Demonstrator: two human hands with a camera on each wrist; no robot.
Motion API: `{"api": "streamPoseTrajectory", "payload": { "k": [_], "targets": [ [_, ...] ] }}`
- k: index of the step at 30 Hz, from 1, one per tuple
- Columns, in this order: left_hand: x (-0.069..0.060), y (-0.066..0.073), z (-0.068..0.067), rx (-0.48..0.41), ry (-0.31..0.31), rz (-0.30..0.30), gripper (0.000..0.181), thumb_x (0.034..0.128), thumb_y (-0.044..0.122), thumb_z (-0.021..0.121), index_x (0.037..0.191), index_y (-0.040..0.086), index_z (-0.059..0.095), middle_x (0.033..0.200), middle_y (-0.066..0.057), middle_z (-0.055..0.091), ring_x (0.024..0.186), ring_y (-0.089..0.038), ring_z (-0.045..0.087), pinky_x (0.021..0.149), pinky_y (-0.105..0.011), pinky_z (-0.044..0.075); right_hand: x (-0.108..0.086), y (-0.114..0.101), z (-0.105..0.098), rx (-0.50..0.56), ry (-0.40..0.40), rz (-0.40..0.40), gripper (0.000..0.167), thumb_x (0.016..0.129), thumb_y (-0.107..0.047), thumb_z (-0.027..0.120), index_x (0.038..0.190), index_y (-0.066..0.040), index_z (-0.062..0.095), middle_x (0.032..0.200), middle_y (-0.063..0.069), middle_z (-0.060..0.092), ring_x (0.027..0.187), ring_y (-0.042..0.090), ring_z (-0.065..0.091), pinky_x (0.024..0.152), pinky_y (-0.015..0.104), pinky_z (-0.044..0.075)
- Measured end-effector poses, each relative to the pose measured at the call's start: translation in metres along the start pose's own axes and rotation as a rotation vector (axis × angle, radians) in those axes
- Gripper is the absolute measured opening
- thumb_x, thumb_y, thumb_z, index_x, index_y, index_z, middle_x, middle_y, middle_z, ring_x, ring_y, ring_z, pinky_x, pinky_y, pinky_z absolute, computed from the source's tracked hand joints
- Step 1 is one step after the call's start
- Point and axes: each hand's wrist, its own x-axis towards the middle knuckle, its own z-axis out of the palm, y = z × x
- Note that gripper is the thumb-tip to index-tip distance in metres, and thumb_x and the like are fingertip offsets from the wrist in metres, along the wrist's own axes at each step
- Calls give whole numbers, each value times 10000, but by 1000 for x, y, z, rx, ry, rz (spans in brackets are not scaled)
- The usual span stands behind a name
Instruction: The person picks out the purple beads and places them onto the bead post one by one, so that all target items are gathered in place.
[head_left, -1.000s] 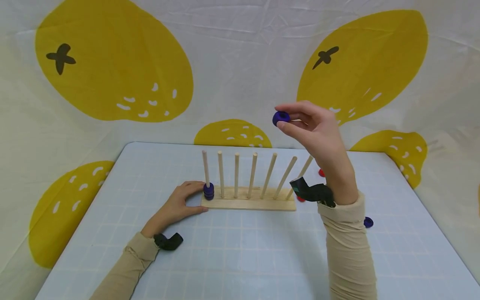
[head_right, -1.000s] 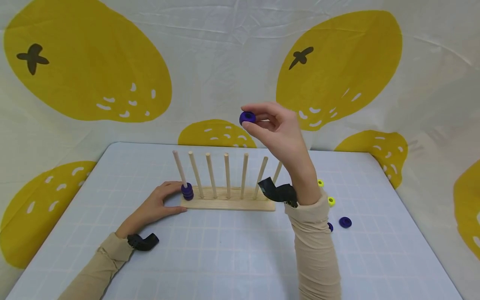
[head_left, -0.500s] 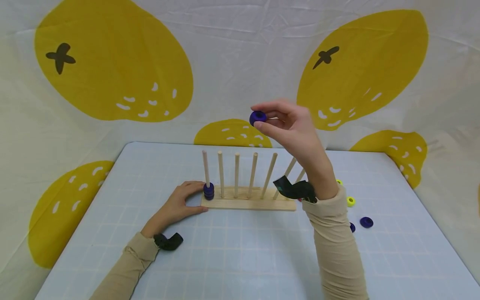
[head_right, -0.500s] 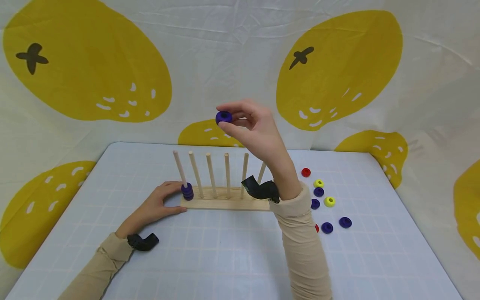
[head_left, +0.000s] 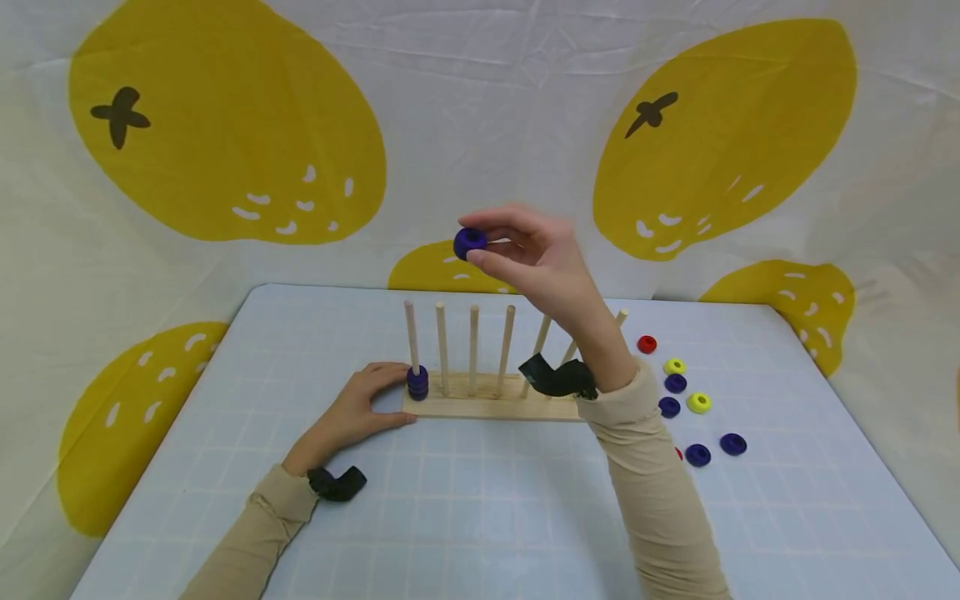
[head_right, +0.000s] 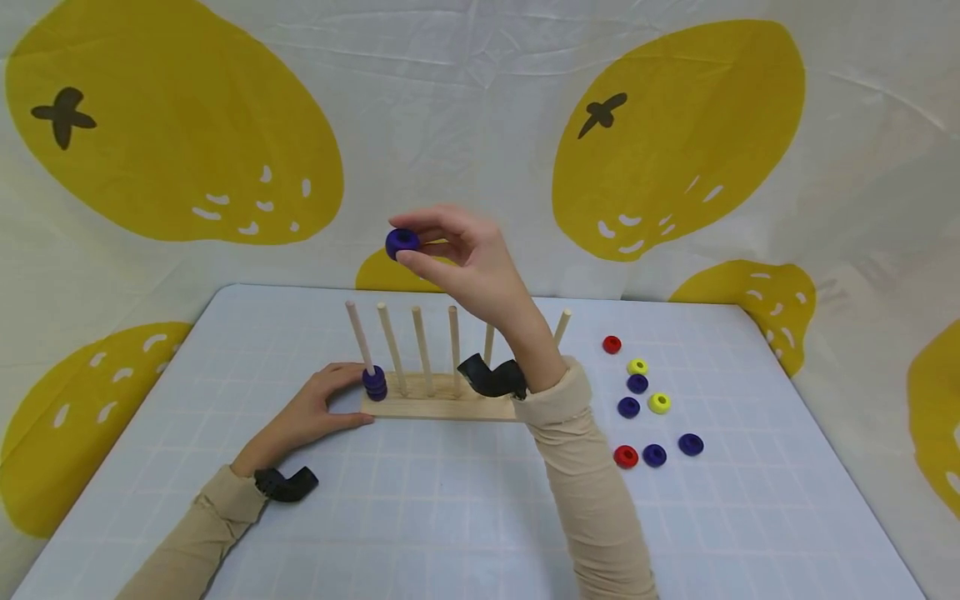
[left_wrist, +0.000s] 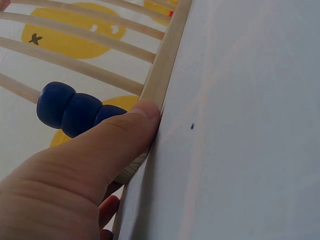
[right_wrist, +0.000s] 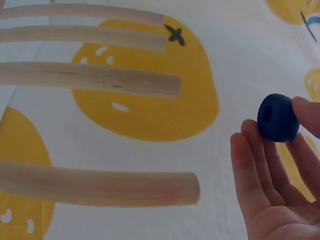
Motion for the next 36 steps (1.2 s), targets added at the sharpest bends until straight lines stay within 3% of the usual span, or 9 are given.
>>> {"api": "streamPoseTrajectory", "payload": {
  "k": [7,15,28,36],
  "targets": [
    [0,0,1,-6,-2,-5,669,721,204,902,1317,70,630,1352,-84,595,1264,-299,489,1042,-549,373,5,13,12,40,-52,-82,301,871,193,611,1171,166,607,1129,204,648,979,329,668,898,440,547],
    [0,0,0,-10,3,-1,667,721,205,900,1316,69,631,1348,-92,597,1258,-308,494,1027,-556,379,8,24,24,29,-110,-95,280,859,169,653,1137,136,643,1126,210,667,968,324,671,870,452,556],
    [0,-3,0,1,12,20,653,736,224,894,1319,93,632,1333,-75,610,1246,-304,505,1010,-555,395,7,32,35,2,-181,58,271,869,68,712,1140,55,691,1104,128,710,962,263,701,861,406,564],
    [1,-3,0,7,0,7,656,741,224,891,1327,100,626,1342,-71,605,1258,-301,496,1018,-561,389,6,32,35,-173,-256,67,275,870,8,740,1140,32,699,1067,100,716,929,163,694,859,330,562]
  ]
}}
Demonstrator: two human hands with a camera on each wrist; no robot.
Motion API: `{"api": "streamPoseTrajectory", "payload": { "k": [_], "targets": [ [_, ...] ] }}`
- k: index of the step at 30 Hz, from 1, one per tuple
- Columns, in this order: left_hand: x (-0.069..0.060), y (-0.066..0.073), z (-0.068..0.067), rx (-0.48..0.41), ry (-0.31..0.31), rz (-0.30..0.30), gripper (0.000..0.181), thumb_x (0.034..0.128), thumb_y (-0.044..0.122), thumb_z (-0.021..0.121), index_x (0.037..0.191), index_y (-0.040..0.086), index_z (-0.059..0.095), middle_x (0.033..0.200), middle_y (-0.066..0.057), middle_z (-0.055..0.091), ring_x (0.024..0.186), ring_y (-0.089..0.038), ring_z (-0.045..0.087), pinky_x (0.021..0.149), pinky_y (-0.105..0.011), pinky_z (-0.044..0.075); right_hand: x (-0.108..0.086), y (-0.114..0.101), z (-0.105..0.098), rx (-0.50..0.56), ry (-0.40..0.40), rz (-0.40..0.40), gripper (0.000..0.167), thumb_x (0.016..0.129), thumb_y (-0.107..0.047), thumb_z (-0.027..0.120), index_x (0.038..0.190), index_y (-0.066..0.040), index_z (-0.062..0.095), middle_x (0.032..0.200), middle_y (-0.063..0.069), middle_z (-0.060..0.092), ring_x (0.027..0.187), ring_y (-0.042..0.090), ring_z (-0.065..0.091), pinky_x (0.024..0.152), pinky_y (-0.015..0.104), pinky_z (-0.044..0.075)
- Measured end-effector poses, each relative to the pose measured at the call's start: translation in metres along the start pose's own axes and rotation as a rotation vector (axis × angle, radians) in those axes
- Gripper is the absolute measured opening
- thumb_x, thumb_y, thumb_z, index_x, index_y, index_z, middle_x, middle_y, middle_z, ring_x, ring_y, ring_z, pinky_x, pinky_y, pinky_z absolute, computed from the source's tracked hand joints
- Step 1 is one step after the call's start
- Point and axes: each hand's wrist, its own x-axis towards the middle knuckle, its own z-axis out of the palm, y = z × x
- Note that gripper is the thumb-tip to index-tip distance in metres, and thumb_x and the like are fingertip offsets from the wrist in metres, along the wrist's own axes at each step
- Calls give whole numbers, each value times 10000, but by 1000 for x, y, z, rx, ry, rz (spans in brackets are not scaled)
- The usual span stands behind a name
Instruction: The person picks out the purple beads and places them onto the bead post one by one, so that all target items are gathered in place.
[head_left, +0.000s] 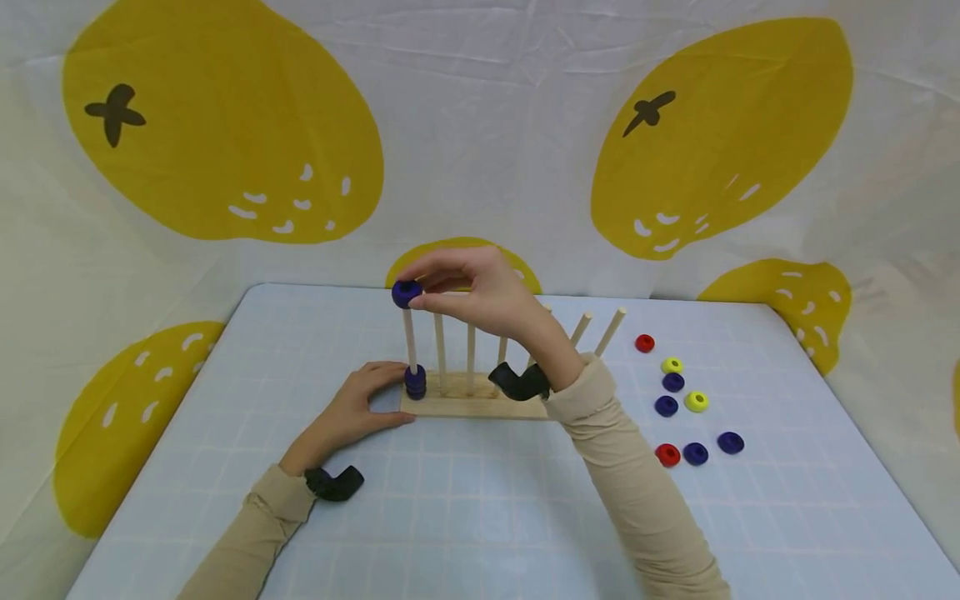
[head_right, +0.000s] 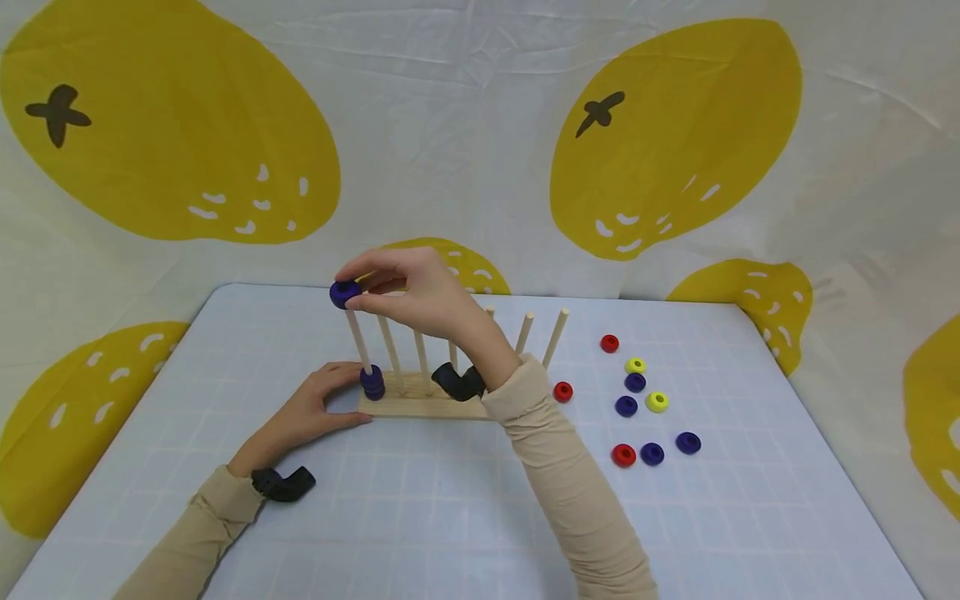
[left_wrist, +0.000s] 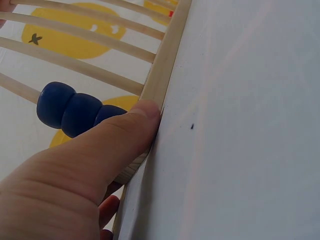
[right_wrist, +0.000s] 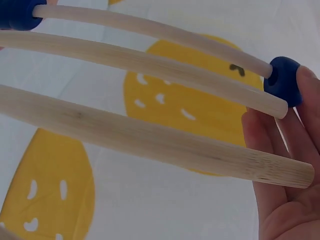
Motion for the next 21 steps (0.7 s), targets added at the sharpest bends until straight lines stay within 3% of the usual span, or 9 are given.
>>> {"api": "streamPoseTrajectory", "payload": {
  "k": [11,21],
  "targets": [
    [0,0,0,-1,1,-3,654,742,229,891,1328,107,625,1346,-62,603,1258,-294,495,1021,-560,383,1,1,0,-91,-39,27,279,869,-18,752,1141,9,700,1037,69,724,919,131,686,850,286,559],
    [0,2,-1,0,-11,-23,651,750,233,887,1330,103,622,1356,-66,596,1268,-295,487,1034,-568,374,1,1,0,-100,-35,27,265,874,-38,753,1132,1,709,1077,76,718,958,118,666,883,308,551]
  ]
}}
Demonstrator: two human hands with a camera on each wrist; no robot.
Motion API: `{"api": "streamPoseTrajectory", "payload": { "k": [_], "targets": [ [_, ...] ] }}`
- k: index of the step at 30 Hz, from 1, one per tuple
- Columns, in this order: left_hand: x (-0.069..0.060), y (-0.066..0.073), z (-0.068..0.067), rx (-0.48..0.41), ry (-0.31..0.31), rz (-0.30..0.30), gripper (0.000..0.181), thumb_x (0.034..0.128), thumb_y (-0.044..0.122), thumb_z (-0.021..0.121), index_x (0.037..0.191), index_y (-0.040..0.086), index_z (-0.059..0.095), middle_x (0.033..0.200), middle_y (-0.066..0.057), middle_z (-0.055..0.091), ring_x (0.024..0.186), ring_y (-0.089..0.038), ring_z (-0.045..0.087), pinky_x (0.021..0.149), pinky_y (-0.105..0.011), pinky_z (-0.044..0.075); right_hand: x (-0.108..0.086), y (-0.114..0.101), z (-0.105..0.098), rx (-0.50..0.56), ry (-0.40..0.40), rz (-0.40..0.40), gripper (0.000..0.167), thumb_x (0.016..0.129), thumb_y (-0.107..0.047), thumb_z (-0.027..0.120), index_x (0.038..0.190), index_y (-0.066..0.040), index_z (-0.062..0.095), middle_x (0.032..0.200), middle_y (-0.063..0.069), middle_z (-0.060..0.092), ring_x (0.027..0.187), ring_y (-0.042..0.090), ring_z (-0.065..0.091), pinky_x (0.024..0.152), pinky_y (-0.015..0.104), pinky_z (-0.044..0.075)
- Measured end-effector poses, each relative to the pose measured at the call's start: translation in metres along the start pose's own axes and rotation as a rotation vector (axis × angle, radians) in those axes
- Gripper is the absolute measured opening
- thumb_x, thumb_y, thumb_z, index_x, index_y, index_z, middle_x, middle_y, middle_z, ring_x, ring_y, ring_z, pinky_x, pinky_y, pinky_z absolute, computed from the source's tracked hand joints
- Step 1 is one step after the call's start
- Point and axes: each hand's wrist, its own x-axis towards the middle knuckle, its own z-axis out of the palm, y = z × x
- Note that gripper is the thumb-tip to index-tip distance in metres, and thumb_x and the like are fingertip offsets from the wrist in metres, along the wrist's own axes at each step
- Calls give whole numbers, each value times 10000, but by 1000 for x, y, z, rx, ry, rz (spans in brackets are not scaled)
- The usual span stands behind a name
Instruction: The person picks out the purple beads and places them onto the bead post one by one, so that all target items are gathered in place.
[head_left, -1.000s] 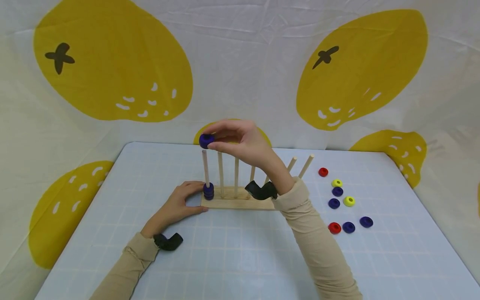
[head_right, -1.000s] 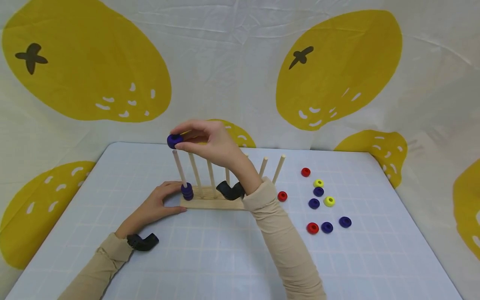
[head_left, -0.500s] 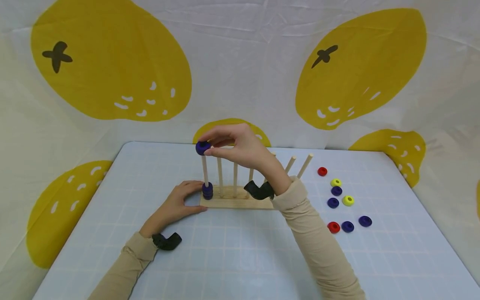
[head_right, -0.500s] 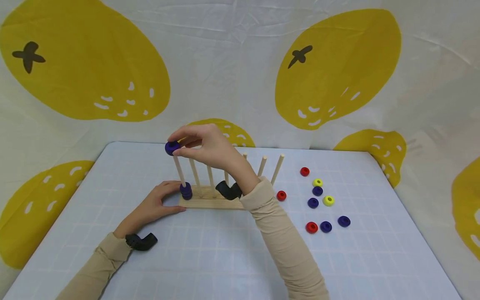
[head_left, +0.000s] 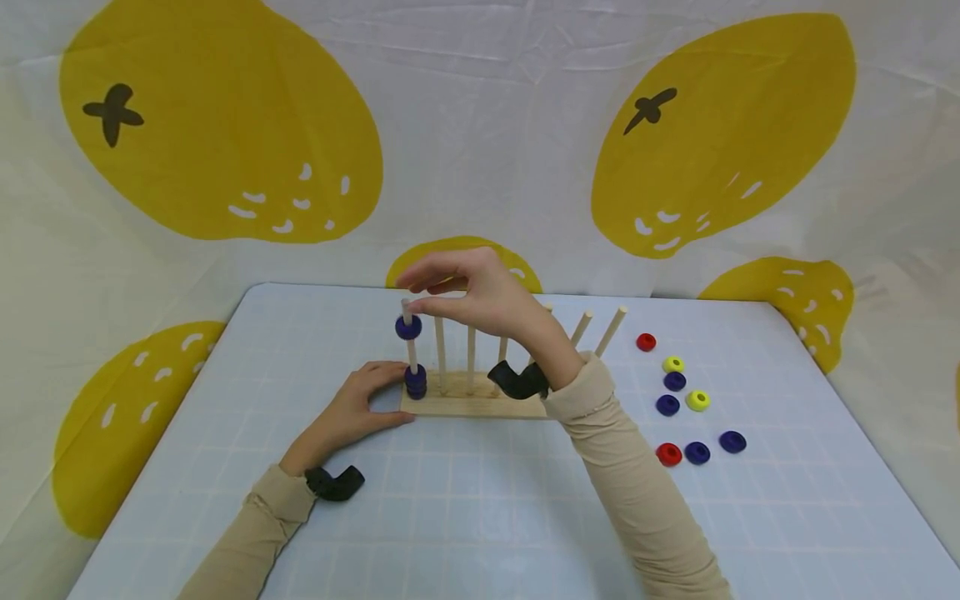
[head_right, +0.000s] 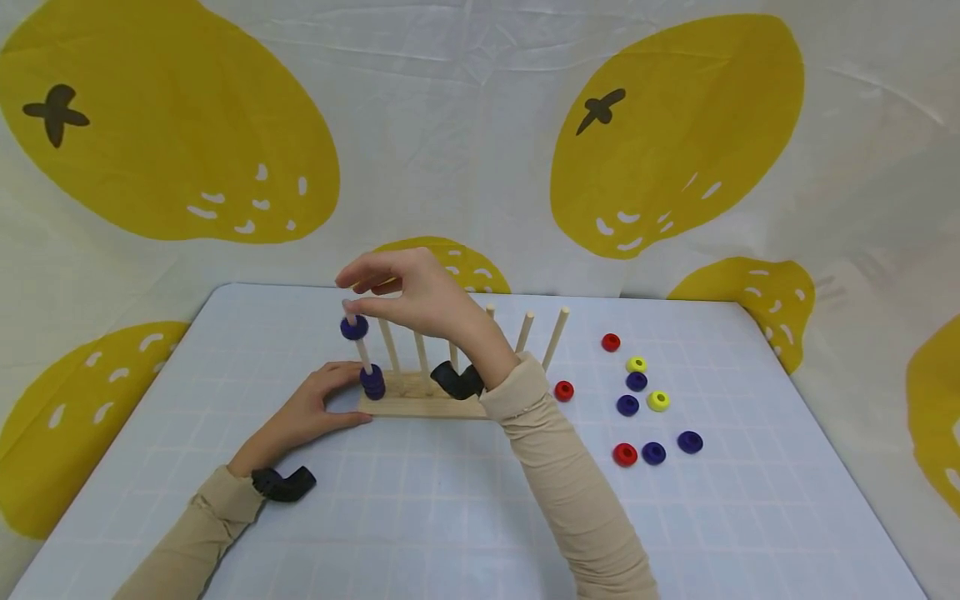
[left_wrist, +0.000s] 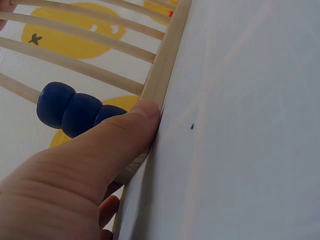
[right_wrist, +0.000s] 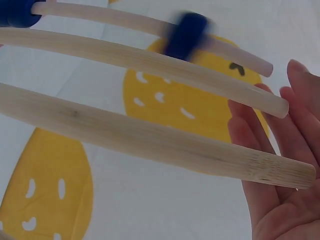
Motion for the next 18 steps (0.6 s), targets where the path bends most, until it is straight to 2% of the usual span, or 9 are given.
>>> {"api": "streamPoseTrajectory", "payload": {
  "k": [4,13,18],
  "targets": [
    [1,0,1,-10,2,9,655,748,226,888,1334,102,623,1357,-67,598,1271,-299,488,1036,-566,370,0,1,0,1,5,-2,266,874,-41,754,1132,3,709,1092,102,712,960,116,659,887,337,553],
    [1,-1,1,-8,-3,3,664,750,238,887,1345,119,618,1357,-56,598,1269,-291,486,1028,-568,370,0,0,-1,4,15,14,260,889,-50,740,1145,-15,708,1102,90,709,974,118,659,893,298,543],
    [1,0,0,-1,-10,-8,669,758,266,881,1355,128,612,1363,-49,594,1274,-279,481,1037,-556,368,-1,-1,0,23,21,9,253,890,-48,738,1139,-12,708,1097,116,708,973,167,668,888,290,543]
  ]
}}
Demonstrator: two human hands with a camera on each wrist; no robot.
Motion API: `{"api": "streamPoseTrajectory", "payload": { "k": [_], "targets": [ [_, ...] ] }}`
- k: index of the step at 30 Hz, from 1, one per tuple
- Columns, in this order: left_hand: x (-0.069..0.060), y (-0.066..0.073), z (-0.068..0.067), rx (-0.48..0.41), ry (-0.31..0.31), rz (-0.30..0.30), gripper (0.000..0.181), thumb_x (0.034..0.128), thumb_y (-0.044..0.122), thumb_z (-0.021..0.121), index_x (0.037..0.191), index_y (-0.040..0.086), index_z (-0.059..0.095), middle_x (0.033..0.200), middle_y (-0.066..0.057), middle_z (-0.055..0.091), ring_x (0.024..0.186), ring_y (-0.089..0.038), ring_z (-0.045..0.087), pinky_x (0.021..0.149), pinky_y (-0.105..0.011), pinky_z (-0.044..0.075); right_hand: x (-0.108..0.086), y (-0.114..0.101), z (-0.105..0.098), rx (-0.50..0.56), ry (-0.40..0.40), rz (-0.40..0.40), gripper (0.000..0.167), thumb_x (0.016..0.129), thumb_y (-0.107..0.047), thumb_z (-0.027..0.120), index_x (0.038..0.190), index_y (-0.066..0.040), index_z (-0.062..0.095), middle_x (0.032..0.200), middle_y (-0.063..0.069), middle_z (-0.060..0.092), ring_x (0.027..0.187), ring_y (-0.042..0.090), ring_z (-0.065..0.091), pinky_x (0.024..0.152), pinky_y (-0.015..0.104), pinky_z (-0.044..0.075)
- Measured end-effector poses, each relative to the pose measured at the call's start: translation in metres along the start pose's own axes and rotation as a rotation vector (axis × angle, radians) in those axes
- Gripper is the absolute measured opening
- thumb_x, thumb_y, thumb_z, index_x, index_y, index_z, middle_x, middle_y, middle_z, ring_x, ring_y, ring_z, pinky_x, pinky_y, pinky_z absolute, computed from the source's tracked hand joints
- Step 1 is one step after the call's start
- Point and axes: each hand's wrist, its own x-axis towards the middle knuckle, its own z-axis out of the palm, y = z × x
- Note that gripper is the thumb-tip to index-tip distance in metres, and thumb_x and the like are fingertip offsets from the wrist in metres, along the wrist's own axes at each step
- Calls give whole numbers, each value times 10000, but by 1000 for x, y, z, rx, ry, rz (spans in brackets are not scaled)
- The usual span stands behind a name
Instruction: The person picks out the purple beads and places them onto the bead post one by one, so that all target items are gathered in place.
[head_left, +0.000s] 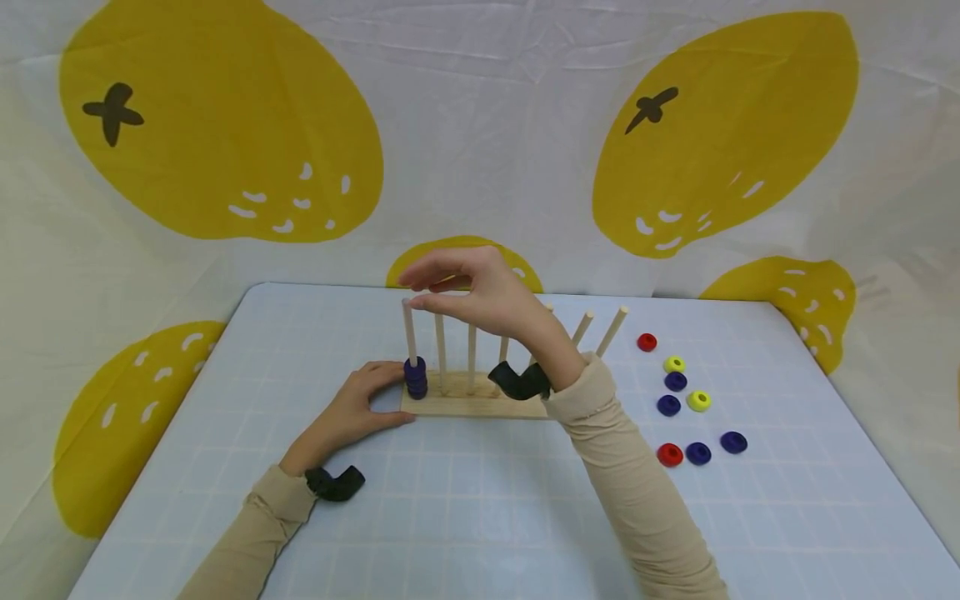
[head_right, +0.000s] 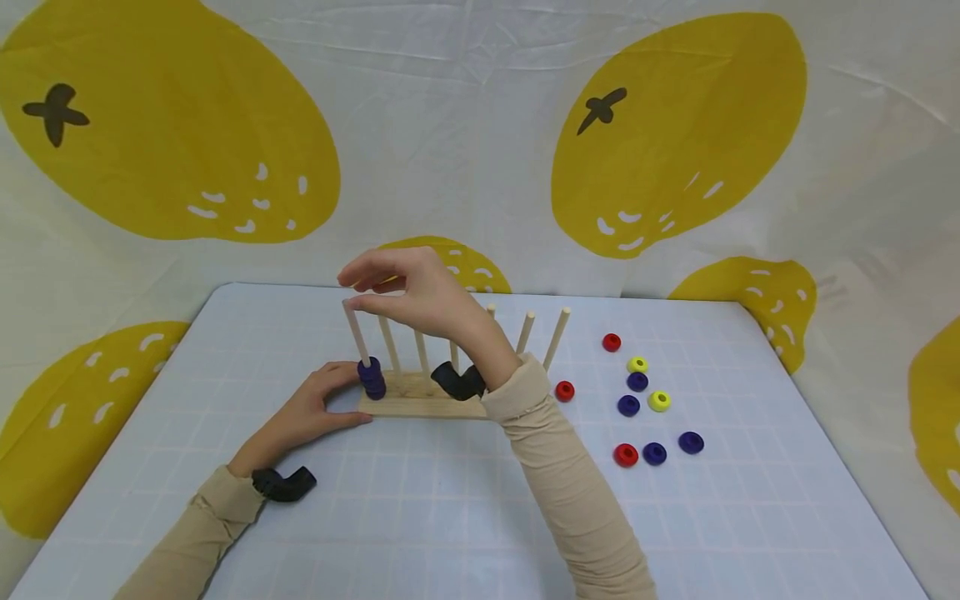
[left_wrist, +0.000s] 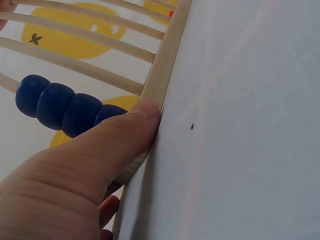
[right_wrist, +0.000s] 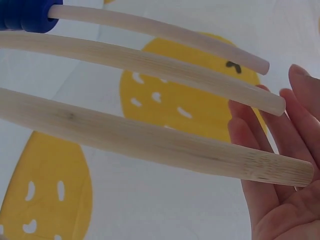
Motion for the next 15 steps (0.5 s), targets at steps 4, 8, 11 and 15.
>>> {"api": "streamPoseTrajectory", "payload": {
  "k": [4,8,11,15],
  "targets": [
    [0,1,0,-6,-6,-12,670,763,272,877,1360,132,608,1373,-34,587,1284,-262,472,1051,-545,361,0,-1,0,0,8,6,243,893,-58,739,1130,-15,711,1083,80,713,966,155,669,886,289,544],
    [-1,1,0,-11,-7,-19,674,759,267,880,1361,132,608,1378,-26,584,1288,-250,467,1053,-540,361,-1,-1,1,8,54,19,197,912,-77,721,1103,-28,724,1052,50,721,940,112,671,856,298,556],
    [0,1,0,-10,-2,-8,675,756,263,883,1358,126,611,1372,-36,588,1284,-259,472,1047,-543,367,-2,-2,1,3,102,19,160,930,-89,702,1078,-38,736,1027,36,727,923,107,674,828,299,562],
    [0,0,2,-4,5,5,666,753,255,886,1348,121,618,1357,-46,597,1276,-268,480,1040,-545,375,-3,-1,2,21,148,2,136,937,-72,686,1050,-21,742,1005,40,732,899,142,681,804,316,567]
  ]
}}
